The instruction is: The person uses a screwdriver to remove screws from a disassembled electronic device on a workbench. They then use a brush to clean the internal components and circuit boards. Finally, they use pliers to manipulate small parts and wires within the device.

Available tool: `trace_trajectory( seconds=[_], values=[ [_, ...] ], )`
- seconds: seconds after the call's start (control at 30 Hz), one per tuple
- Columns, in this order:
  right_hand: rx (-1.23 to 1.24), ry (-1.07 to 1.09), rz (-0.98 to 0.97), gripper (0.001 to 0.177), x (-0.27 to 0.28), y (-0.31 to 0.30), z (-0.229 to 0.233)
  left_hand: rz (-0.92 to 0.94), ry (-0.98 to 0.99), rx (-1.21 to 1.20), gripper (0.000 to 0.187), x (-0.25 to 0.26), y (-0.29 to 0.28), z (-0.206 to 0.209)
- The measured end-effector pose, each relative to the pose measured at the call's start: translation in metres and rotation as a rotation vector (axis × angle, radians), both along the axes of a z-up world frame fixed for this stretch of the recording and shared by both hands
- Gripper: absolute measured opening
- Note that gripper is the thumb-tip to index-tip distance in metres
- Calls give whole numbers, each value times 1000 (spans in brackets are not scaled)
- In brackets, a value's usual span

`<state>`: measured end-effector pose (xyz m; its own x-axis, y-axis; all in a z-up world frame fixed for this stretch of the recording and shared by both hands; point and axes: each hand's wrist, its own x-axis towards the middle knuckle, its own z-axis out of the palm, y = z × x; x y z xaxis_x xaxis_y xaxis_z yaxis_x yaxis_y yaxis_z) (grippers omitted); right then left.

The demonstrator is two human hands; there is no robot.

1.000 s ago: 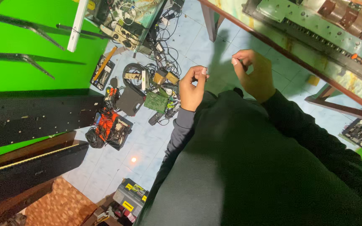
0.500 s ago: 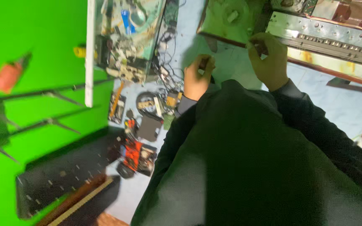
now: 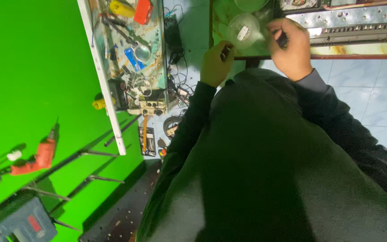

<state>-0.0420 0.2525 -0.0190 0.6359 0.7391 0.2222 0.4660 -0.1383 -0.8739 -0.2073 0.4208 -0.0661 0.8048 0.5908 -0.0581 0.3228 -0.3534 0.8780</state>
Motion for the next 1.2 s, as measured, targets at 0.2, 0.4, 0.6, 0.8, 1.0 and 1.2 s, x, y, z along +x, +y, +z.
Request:
trace_trajectory(
  seconds=[0.2, 0.4, 0.6, 0.8, 1.0, 1.2],
  values=[
    [-46, -5, 0, 11, 23, 21, -1, -31, 20, 17, 20, 37, 18, -8],
    [-165, -24, 88, 13, 31, 28, -75, -152, 198, 273, 28, 55, 41, -75],
    [-497, 298, 85, 30, 12, 39, -122, -460, 181, 468, 19, 71, 68, -106],
    [-401, 152, -138, 27, -31, 63, -144, -730, 224, 655, 27, 79, 82, -133],
    [-424, 267, -322, 32, -53, 79, -152, -756, 8, 664, 26, 76, 100, -152],
    [-567, 432, -393, 31, -56, 82, -158, -738, 3, 632, 22, 79, 102, -157]
  ],
)
